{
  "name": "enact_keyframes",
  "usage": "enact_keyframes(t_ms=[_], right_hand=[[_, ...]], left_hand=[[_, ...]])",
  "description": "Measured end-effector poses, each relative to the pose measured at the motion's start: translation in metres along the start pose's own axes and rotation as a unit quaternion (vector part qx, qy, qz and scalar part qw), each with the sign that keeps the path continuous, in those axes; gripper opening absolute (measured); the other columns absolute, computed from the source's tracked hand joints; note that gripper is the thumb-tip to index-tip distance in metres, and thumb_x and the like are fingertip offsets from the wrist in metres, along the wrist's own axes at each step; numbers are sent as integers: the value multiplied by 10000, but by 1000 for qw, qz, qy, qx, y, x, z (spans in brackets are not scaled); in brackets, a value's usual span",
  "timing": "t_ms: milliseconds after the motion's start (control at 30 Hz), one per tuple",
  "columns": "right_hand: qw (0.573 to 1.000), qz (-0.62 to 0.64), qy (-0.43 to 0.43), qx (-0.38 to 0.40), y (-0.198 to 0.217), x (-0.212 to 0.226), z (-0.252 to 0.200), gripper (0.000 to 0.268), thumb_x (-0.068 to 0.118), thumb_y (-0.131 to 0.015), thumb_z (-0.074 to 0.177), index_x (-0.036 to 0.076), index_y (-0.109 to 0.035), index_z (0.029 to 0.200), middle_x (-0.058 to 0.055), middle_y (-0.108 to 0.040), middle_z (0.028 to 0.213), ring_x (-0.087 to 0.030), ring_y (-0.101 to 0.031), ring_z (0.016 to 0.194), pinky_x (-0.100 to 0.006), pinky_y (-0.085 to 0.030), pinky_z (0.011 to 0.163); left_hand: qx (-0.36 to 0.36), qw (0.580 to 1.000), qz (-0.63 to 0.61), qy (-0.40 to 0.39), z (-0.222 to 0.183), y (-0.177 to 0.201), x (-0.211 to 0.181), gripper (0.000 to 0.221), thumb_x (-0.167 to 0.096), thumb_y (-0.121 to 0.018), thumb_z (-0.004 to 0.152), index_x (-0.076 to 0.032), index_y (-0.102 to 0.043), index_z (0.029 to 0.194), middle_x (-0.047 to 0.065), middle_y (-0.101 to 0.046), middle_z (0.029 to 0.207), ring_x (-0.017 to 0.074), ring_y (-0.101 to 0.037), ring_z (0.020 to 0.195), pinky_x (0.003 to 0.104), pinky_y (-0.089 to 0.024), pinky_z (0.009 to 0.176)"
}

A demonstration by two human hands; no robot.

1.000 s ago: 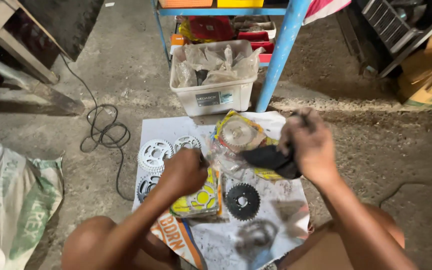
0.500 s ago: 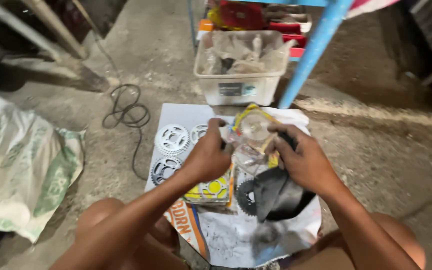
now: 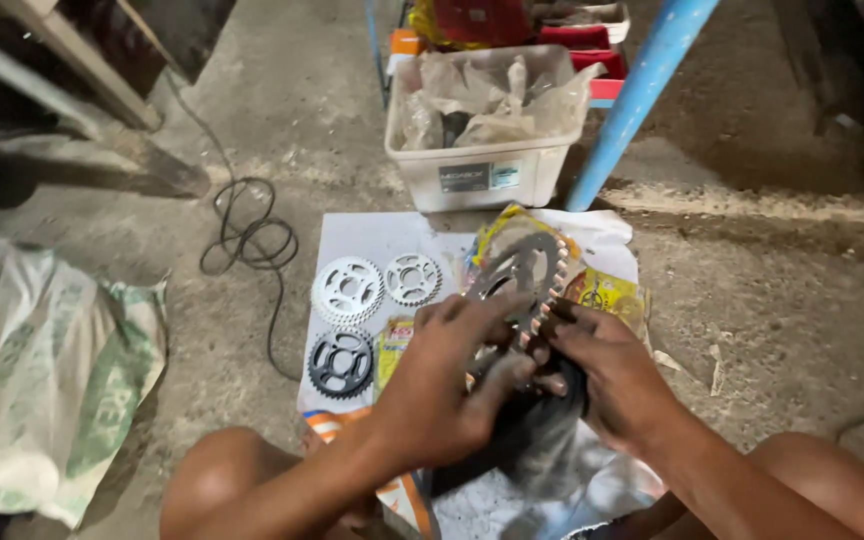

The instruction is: Unpacking a motorcycle sprocket from plastic packaging and cleaning it with a cloth for inspection

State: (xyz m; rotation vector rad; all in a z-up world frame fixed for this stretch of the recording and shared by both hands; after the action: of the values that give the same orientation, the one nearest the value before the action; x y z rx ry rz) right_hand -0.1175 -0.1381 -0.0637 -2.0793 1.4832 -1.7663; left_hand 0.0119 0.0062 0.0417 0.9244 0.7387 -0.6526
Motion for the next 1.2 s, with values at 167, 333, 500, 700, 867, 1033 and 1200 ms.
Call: enact_keyframes(t_ms=[167,333,500,700,867,1033,1200], right_hand=[[991,-95,51,-76,13,2,4,343,-31,-563,944,-146,-634,1259,-228,-683,1030,-230,-611,851,-308,-488,723],[969,-227,98,17,-17,18,-10,348,111,-569,991,-65,-701,1261,-106,-716,900,-139,-563,686,-266,-458,594],[930,-350,111,20,-30,20,-21,370,169,-568,978,-21,-749,1238,-101,-811,1023,-160,-667,831,-286,-516,737],[855,-507,109,15,-36,39,-28,374,214,-596,930,56,-799,1201,-48,-824,737,-119,-632,559,-268,-517,496],[862,-482,157,7,-35,55,-39,536,2,-448,882,81,-756,1314,-70,-716,720,-146,-518,578,-289,-432,551],[860,-452,231,-38,-26,52,-41,377,5,-593,934,29,-602,1310,-91,-736,925,-133,-641,704,-250,-530,629],[780,-512,357,-45,-40,59,-50,200,-28,-762,821,33,-730,1008,-57,-764,1002,-106,-711,744,-211,-583,674]], left_hand=[[-89,987,71,-110,4,1,-12,460,-143,-781,811,0,-648,1227,152,-642,1007,285,-571,926,442,-411,985],[3,990,-121,72,4,-6,17,600,-317,-679,866,-26,-523,1367,130,-624,1209,255,-624,1077,384,-502,943],[86,930,-313,171,-2,-17,22,422,-236,-715,838,-41,-580,1186,86,-656,1070,188,-614,965,344,-513,901],[84,827,-518,203,-8,-28,32,627,92,-565,777,17,-476,1392,155,-614,1223,229,-582,1066,317,-494,895],[48,877,-413,239,-8,-25,37,440,-34,-664,857,-5,-571,1286,79,-637,1032,149,-565,901,298,-478,821],[56,895,-362,253,-10,-21,31,531,-24,-669,788,-5,-618,1316,73,-700,1060,159,-606,925,302,-505,859],[83,927,-271,244,-11,-21,25,494,-52,-697,718,-45,-682,1212,46,-706,919,161,-609,797,303,-512,768]])
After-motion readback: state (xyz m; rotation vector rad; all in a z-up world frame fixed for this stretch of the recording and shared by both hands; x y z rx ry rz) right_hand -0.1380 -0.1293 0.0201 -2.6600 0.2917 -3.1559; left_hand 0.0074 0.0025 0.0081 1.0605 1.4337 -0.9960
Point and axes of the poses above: each hand's wrist, its own z-axis towards the middle knuckle, its own y-axis out of the back of the hand, x = y × z, the point moved 4 cm from there along z, towards the middle knuckle
